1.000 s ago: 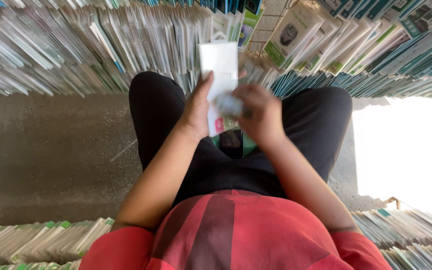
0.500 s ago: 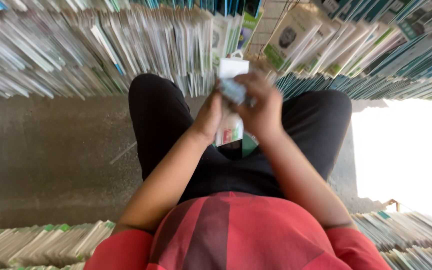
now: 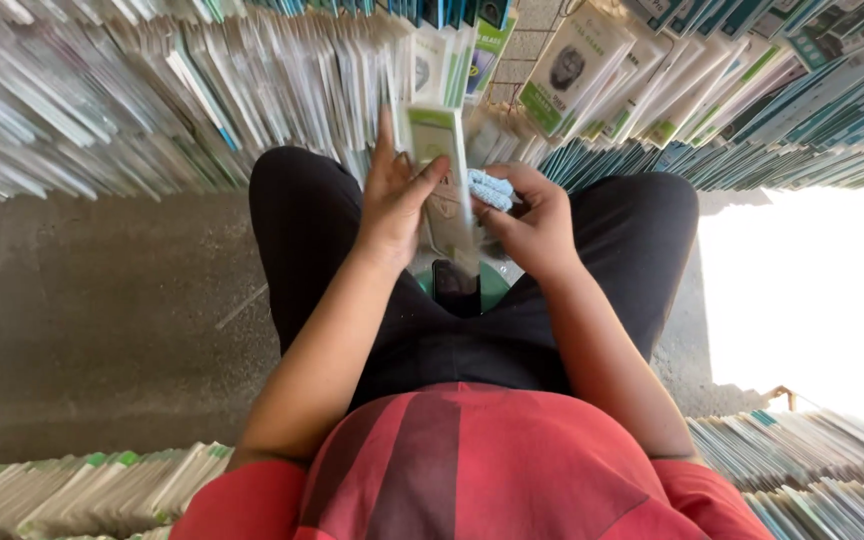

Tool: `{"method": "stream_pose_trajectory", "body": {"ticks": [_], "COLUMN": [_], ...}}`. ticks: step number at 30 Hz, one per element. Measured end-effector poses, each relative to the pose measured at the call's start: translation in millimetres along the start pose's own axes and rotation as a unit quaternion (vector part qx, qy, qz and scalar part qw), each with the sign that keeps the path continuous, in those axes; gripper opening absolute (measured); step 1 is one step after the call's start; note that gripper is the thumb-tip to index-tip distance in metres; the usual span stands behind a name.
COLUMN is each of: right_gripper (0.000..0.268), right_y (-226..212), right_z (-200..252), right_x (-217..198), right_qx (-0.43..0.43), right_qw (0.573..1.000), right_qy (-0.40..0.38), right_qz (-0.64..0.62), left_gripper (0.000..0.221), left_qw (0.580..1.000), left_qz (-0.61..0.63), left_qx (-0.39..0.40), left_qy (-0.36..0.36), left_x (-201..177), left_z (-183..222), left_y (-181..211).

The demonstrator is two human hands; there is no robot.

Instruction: Organizing and wiping down phone screen protector packages on hanging racks in a store.

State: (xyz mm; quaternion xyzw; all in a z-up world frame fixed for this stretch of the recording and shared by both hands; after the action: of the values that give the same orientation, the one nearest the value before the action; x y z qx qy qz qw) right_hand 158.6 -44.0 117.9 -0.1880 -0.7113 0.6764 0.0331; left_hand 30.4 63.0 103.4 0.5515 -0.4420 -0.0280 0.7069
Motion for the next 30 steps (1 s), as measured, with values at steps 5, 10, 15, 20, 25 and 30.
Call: {"method": "stream_pose_trajectory", "body": {"ticks": [5,10,15,20,25,30], "right_gripper": [0.031,0.036,0.037,0.038,0.038,0.036], "right_y": [10,-98,-138,-96,-126,-41], "right_z": [0,2,-2,-11,3,-16], "right_x": [-40,-44,12,-32,2,-67], "right_qx": [0.010,-0.094,-0.232,-0.100,-0.240,-0.016], "right_qw": [0.996,0.942,0.904,0.925,0.910,0.983], "right_qy": [0.064,0.151,0.071,0.134,0.064,0.149], "right_qz": [0.065,0.284,0.352,0.342,0.333,0.103], "left_gripper": [0.040,0.038,0.031,0.039,0.029,0.035], "left_qw": [0.995,0.933,0.890,0.886,0.846,0.847], "left_qz": [-0.075,-0.338,-0.439,-0.453,-0.510,-0.515], "left_qx": [-0.060,0.087,0.057,0.024,0.086,0.088], "left_qy": [-0.010,-0.089,-0.113,-0.093,-0.126,-0.100], "left_x": [-53,-10,10,14,17,27], "left_z": [4,6,10,15,19,19], "left_y": [-50,-24,-27,-10,-13,8]}}
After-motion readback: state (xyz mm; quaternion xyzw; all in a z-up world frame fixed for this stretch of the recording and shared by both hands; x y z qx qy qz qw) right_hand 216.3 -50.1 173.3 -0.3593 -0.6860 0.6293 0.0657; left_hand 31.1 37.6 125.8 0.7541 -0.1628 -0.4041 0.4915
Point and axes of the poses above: each hand's wrist, its own z-axis away from the middle knuckle, its own x-axis out of the palm, y = z × x, the point moved 10 cm from there along -z, towards the middle knuckle, and after that the axes turned 6 degrees about -y, right-handed, at the moved point
